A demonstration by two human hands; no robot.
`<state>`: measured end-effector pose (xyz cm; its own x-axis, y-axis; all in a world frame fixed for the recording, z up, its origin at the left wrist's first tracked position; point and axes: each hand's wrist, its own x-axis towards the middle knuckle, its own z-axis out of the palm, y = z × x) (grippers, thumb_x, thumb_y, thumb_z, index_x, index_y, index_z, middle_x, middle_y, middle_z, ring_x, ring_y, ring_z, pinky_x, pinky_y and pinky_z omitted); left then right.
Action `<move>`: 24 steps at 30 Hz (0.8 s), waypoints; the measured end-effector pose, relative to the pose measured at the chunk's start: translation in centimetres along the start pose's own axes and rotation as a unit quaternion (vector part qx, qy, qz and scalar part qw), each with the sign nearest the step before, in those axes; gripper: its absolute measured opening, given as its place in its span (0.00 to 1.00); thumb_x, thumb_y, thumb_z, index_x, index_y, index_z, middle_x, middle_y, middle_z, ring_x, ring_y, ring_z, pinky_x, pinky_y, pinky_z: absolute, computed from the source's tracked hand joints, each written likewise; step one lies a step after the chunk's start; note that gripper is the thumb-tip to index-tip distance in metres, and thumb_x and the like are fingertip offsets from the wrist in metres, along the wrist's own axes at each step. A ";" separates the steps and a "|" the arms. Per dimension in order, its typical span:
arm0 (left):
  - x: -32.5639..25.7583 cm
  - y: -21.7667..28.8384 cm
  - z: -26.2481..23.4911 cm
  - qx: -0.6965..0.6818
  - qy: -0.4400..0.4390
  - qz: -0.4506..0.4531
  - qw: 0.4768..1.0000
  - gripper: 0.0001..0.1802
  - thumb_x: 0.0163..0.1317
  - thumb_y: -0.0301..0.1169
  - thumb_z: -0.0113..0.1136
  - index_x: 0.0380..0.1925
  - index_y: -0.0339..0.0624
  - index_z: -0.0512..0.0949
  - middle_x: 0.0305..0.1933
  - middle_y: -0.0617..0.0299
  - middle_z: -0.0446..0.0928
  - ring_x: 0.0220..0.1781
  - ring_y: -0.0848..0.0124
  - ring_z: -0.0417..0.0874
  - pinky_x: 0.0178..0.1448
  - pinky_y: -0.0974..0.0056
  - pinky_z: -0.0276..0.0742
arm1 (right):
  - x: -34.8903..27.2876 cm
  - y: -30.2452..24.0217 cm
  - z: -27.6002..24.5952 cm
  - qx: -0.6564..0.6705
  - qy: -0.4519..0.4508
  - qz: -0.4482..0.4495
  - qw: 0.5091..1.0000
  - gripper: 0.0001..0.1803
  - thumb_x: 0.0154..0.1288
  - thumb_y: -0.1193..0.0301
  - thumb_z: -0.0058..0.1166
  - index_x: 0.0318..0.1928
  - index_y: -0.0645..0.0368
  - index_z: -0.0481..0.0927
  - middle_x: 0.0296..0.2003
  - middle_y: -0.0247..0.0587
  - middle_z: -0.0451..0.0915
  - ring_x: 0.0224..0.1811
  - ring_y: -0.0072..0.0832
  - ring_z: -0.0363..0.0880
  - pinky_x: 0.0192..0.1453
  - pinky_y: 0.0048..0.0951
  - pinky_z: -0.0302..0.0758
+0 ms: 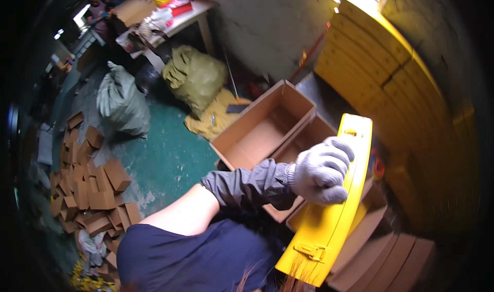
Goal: The person places cardboard boxes onto a table, packs yellow toolboxes into the boxes by hand, folds the box flaps, and seals the boxes using a tape dispenser.
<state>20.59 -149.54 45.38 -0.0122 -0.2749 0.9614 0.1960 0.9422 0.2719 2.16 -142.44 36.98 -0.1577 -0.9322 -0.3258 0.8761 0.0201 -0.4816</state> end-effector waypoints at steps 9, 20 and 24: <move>-8.2 -2.2 -5.7 -0.490 0.026 -0.638 0.594 0.33 0.75 0.51 0.48 0.68 0.38 0.68 0.70 0.55 0.71 0.68 0.68 0.75 0.71 0.62 0.70 | 0.8 0.1 1.0 -0.071 -0.133 0.031 0.988 0.32 0.73 0.50 0.49 0.67 0.59 0.70 0.63 0.48 0.76 0.63 0.43 0.75 0.72 0.44 0.70; -11.9 -4.5 -6.3 -0.408 0.034 -0.782 0.470 0.26 0.72 0.46 0.55 0.59 0.37 0.76 0.54 0.54 0.83 0.49 0.66 0.87 0.56 0.64 0.81 | 8.5 2.4 -2.1 -0.315 0.059 0.068 0.945 0.28 0.67 0.57 0.61 0.59 0.64 0.74 0.52 0.48 0.81 0.49 0.37 0.84 0.52 0.37 0.84; -13.2 -7.5 -6.1 0.045 -0.277 -0.727 0.626 0.38 0.70 0.54 0.48 0.65 0.30 0.69 0.58 0.41 0.80 0.58 0.55 0.83 0.62 0.55 0.75 | 10.7 4.3 -4.0 -0.511 0.147 -0.034 0.846 0.50 0.63 0.53 0.65 0.73 0.68 0.54 0.60 0.56 0.74 0.55 0.43 0.79 0.55 0.38 0.80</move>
<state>25.22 -154.19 30.42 -0.4567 -0.7698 -0.4459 -0.4737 -0.2138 0.8543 2.46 -150.84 28.19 -0.4310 -0.8163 -0.3846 0.0332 0.4116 -0.9108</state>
